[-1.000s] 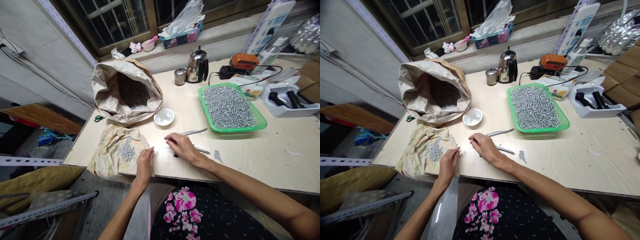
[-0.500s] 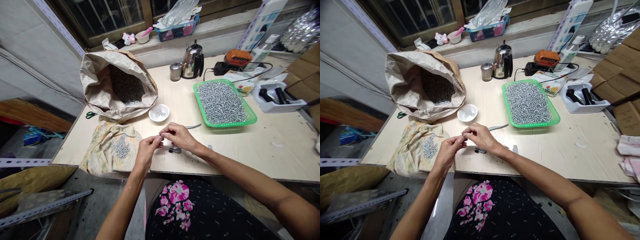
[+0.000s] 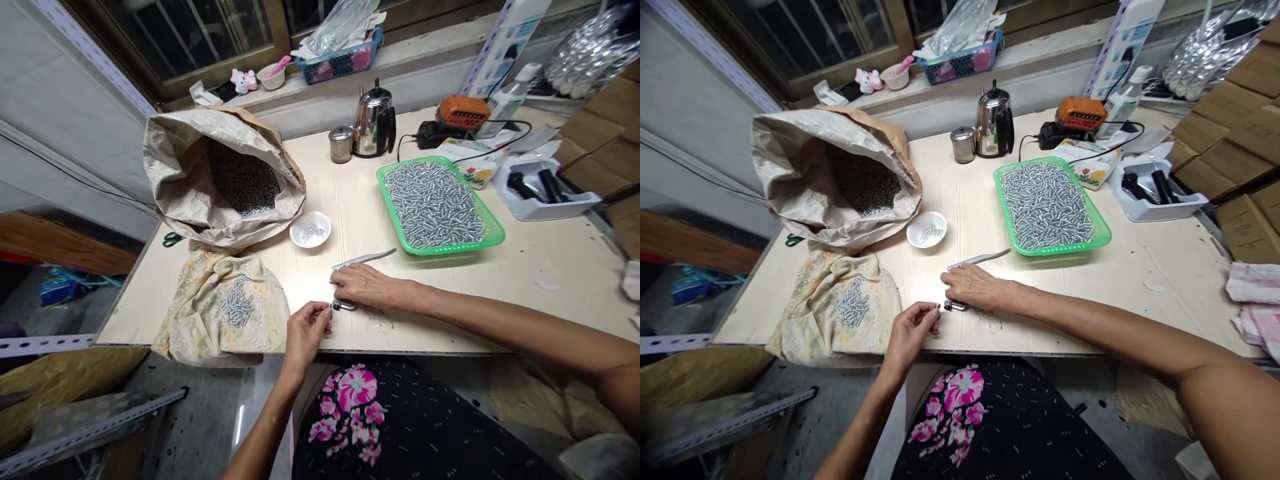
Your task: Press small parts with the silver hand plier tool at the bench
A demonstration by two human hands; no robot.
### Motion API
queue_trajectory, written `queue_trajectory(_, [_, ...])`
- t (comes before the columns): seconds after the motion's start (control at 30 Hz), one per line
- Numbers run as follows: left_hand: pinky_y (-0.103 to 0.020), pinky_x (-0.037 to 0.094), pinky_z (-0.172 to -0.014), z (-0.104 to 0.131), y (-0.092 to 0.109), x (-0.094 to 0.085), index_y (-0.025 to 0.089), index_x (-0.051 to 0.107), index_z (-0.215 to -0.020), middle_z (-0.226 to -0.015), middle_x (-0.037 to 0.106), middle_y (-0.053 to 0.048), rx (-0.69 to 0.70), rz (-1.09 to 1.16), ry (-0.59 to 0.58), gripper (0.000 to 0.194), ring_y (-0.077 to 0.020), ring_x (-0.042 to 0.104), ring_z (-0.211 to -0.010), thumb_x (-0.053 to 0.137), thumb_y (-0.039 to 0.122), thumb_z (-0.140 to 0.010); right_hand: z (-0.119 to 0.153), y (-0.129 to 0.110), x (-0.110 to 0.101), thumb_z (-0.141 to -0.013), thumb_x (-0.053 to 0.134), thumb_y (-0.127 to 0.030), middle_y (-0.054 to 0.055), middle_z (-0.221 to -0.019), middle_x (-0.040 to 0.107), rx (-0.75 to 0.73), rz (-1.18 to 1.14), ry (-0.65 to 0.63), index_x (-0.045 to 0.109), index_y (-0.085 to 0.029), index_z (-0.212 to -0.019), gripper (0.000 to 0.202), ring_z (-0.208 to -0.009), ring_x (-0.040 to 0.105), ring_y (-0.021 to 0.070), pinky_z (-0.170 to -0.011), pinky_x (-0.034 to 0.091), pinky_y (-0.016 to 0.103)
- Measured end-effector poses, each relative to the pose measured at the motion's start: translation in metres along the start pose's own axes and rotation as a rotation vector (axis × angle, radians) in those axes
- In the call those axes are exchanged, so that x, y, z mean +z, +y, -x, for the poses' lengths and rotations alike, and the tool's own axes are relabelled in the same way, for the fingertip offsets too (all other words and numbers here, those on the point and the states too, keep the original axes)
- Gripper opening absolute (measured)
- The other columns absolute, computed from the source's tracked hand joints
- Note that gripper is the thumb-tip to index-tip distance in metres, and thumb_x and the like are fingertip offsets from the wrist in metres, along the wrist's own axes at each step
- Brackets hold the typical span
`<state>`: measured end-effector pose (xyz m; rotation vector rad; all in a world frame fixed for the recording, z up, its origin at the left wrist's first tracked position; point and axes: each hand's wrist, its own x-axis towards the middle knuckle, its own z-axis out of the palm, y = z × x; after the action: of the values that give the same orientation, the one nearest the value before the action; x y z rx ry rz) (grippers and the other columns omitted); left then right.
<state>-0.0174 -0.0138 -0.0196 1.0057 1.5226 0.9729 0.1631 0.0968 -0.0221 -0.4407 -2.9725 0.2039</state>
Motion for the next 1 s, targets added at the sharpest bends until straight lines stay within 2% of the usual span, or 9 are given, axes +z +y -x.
queue_trajectory(0.1, [-0.024,0.048,-0.056,0.006,-0.007,0.001,0.016,0.071,-0.086,-0.060,0.062,0.000,0.022,-0.057,0.089,0.029,-0.0127,0.057,-0.054,0.068,0.042,-0.075,-0.007,0.001,0.002,-0.091,0.051,-0.006,0.004,-0.088,0.058,-0.067,0.012,-0.016,0.059,-0.018,-0.077,0.020,-0.077,0.045,0.0160,-0.069,0.035,0.031])
queue_trajectory(0.2, [-0.024,0.049,-0.058,0.011,-0.009,0.001,0.017,0.072,-0.085,-0.063,0.064,-0.001,0.063,-0.124,0.132,0.026,-0.0137,0.059,-0.058,0.066,0.041,-0.077,-0.011,0.004,0.007,-0.093,0.049,-0.009,0.004,-0.089,0.059,-0.028,-0.195,0.031,0.057,-0.017,-0.085,0.014,-0.074,0.047,0.0146,-0.067,0.038,0.030])
queue_trajectory(0.37, [-0.025,0.050,-0.057,0.013,-0.008,0.006,0.016,0.072,-0.093,-0.065,0.065,-0.001,0.003,-0.033,0.130,0.032,-0.0134,0.060,-0.056,0.068,0.042,-0.074,-0.032,0.023,-0.006,-0.095,0.050,-0.020,0.002,-0.085,0.061,0.255,-0.609,0.380,0.055,-0.017,-0.096,0.006,-0.072,0.053,0.0134,-0.067,0.044,0.028])
queue_trajectory(0.43, [-0.024,0.050,-0.056,0.009,-0.005,0.008,0.015,0.072,-0.094,-0.066,0.065,-0.001,-0.009,-0.004,0.119,0.033,-0.0128,0.059,-0.056,0.068,0.041,-0.074,-0.044,0.036,-0.022,-0.093,0.053,-0.020,0.004,-0.091,0.062,0.339,-0.576,0.496,0.056,-0.017,-0.099,0.008,-0.076,0.056,0.0148,-0.071,0.047,0.031])
queue_trajectory(0.53, [-0.024,0.051,-0.059,0.002,-0.002,0.009,0.015,0.069,-0.092,-0.070,0.067,-0.002,0.010,-0.001,0.115,0.031,-0.0128,0.061,-0.059,0.069,0.041,-0.074,-0.047,0.048,-0.048,-0.089,0.058,-0.018,0.009,-0.117,0.057,0.401,-0.377,0.552,0.053,-0.016,-0.122,0.033,-0.094,0.057,0.0195,-0.083,0.048,0.036])
queue_trajectory(0.6, [-0.025,0.052,-0.062,-0.004,0.001,0.008,0.015,0.067,-0.091,-0.076,0.069,-0.004,0.025,-0.016,0.116,0.030,-0.0139,0.063,-0.064,0.068,0.041,-0.075,-0.034,0.044,-0.060,-0.092,0.055,-0.019,0.011,-0.120,0.054,0.475,-0.247,0.502,0.052,-0.016,-0.128,0.037,-0.099,0.057,0.0216,-0.082,0.048,0.036])
queue_trajectory(0.67, [-0.026,0.052,-0.068,-0.012,0.003,0.006,0.015,0.068,-0.090,-0.081,0.071,-0.005,0.063,-0.074,0.104,0.028,-0.0154,0.065,-0.071,0.067,0.040,-0.077,-0.010,0.030,-0.063,-0.096,0.050,-0.023,0.009,-0.110,0.056,0.519,-0.180,0.338,0.059,-0.016,-0.120,0.027,-0.089,0.058,0.0199,-0.074,0.047,0.033])
queue_trajectory(0.83, [-0.026,0.049,-0.072,-0.034,0.007,0.004,0.013,0.073,-0.085,-0.080,0.073,-0.006,0.092,-0.218,0.019,0.027,-0.0171,0.065,-0.075,0.066,0.038,-0.076,0.047,-0.008,-0.033,-0.093,0.057,-0.027,0.008,-0.099,0.057,0.565,-0.139,-0.079,0.064,-0.014,-0.099,0.016,-0.079,0.056,0.0172,-0.062,0.038,0.028])
queue_trajectory(1.0, [-0.027,0.047,-0.072,-0.044,0.007,0.008,0.013,0.073,-0.081,-0.079,0.073,-0.006,0.071,-0.332,-0.026,0.027,-0.0175,0.065,-0.075,0.065,0.038,-0.076,0.057,-0.014,-0.001,-0.096,0.047,-0.018,0.007,-0.096,0.059,0.617,-0.114,-0.112,0.060,-0.014,-0.094,0.014,-0.070,0.051,0.0140,-0.053,0.024,0.029])
